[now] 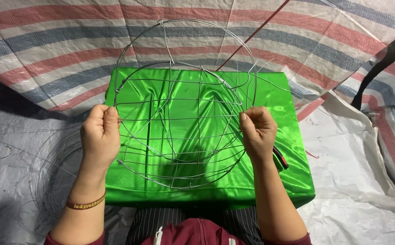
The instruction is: Manually assembling a wire base by bending and twisting metal wires together to form a structured frame.
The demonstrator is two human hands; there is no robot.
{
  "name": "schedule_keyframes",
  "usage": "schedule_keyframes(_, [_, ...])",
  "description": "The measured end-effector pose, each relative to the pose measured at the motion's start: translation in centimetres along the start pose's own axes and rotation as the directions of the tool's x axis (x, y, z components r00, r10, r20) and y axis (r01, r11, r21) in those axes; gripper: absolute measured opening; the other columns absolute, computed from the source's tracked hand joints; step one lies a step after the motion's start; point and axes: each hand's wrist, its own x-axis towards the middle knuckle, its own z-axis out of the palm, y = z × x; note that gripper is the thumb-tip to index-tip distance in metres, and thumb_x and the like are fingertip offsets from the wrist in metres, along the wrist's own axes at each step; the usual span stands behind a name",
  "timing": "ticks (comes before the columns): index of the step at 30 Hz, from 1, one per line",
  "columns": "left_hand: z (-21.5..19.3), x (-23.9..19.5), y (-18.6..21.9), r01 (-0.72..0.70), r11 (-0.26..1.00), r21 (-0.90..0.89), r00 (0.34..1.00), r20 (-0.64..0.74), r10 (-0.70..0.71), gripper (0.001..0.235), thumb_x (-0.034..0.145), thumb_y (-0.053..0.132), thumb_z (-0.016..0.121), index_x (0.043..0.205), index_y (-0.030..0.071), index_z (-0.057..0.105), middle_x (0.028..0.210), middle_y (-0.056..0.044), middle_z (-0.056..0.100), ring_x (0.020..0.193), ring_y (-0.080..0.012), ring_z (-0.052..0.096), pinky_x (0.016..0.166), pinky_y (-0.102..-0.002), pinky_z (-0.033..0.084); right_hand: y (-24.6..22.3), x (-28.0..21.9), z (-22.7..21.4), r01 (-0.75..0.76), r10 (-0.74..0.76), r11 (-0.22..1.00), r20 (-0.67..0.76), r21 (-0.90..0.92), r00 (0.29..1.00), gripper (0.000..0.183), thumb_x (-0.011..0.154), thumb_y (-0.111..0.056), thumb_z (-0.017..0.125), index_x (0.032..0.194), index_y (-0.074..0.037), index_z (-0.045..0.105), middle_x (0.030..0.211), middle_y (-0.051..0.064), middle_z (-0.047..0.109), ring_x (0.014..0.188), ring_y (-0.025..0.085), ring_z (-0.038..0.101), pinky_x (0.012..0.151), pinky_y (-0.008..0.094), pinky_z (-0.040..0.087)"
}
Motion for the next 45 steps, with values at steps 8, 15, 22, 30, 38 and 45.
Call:
schedule_keyframes(8, [0.2, -0.1, 0.0, -0.002, 1.0, -0.028, 1.0, -0.005, 0.002, 0.034, 0.115, 0.022, 0.053, 0.086, 0.006, 0.062, 0.067, -0.013, 0.063, 0.066, -0.0313, 0.064, 0.068, -0.045, 0.053, 0.3, -0.2, -0.3, -0.033, 0.034, 0.998, -0.01, 0.045, 0.999, 0.012, 0.096, -0.009, 0.069, 0.093, 0.002, 0.07, 0.055, 0.007, 0.052, 0.055, 0.009, 0.044, 0.053, 0.024, 0.038])
schedule_keyframes(15, [0.3, -0.1, -0.1, -0.018, 0.999, -0.04, 1.0, 0.012, 0.019, 0.034, 0.114, 0.021, 0.053, 0.085, 0.007, 0.063, 0.066, -0.012, 0.062, 0.064, -0.0294, 0.063, 0.067, -0.043, 0.053, 0.4, 0.2, -0.5, 0.049, -0.055, 0.994, 0.056, 0.097, 0.997, 0.02, 0.09, -0.006, 0.076, 0.077, -0.003, 0.061, 0.066, 0.008, 0.048, 0.059, 0.011, 0.039, 0.052, 0.027, 0.033])
schedule_keyframes(22, [0.1, 0.8, 2.5, -0.175, 0.966, 0.19, 0.983, -0.02, 0.182, 0.024, 0.113, 0.02, 0.056, 0.102, 0.001, 0.064, 0.078, -0.024, 0.064, 0.079, -0.0502, 0.065, 0.069, -0.059, 0.051, 1.2, 0.3, 0.0, 0.032, -0.032, 0.997, -0.006, 0.077, 0.999, 0.019, 0.092, -0.004, 0.073, 0.079, -0.002, 0.06, 0.061, 0.004, 0.046, 0.056, 0.008, 0.039, 0.049, 0.025, 0.031])
schedule_keyframes(30, [4.0, 3.1, 15.9, -0.82, 0.497, 0.283, 0.532, 0.056, 0.845, 0.032, 0.104, 0.034, 0.063, 0.112, 0.005, 0.072, 0.12, -0.012, 0.058, 0.121, -0.0312, 0.045, 0.103, -0.051, 0.032, -2.1, 0.5, 1.4, -0.135, 0.122, 0.983, 0.107, 0.122, 0.987, 0.008, 0.096, -0.001, 0.065, 0.09, -0.003, 0.061, 0.073, -0.002, 0.056, 0.06, 0.005, 0.043, 0.055, 0.019, 0.037])
schedule_keyframes(38, [13.2, 7.2, 12.4, -0.868, 0.397, 0.298, 0.477, 0.277, 0.834, 0.044, 0.102, 0.056, 0.073, 0.078, 0.018, 0.073, 0.067, 0.0, 0.068, 0.094, -0.0226, 0.059, 0.115, -0.063, 0.011, -2.7, 0.3, 2.0, -0.165, 0.16, 0.986, 0.143, 0.025, 0.977, 0.013, 0.096, -0.002, 0.067, 0.085, -0.005, 0.06, 0.07, -0.004, 0.053, 0.059, 0.005, 0.041, 0.053, 0.02, 0.035])
schedule_keyframes(45, [12.0, 7.6, 12.9, -0.857, 0.452, 0.249, 0.501, 0.192, 0.844, 0.044, 0.105, 0.042, 0.069, 0.069, 0.018, 0.072, 0.059, 0.002, 0.063, 0.084, -0.0204, 0.057, 0.107, -0.059, 0.025, -3.3, 0.3, 2.3, -0.128, 0.118, 0.991, 0.224, 0.031, 0.967, 0.015, 0.095, -0.001, 0.066, 0.085, -0.006, 0.056, 0.071, -0.003, 0.052, 0.06, 0.006, 0.042, 0.054, 0.02, 0.037])
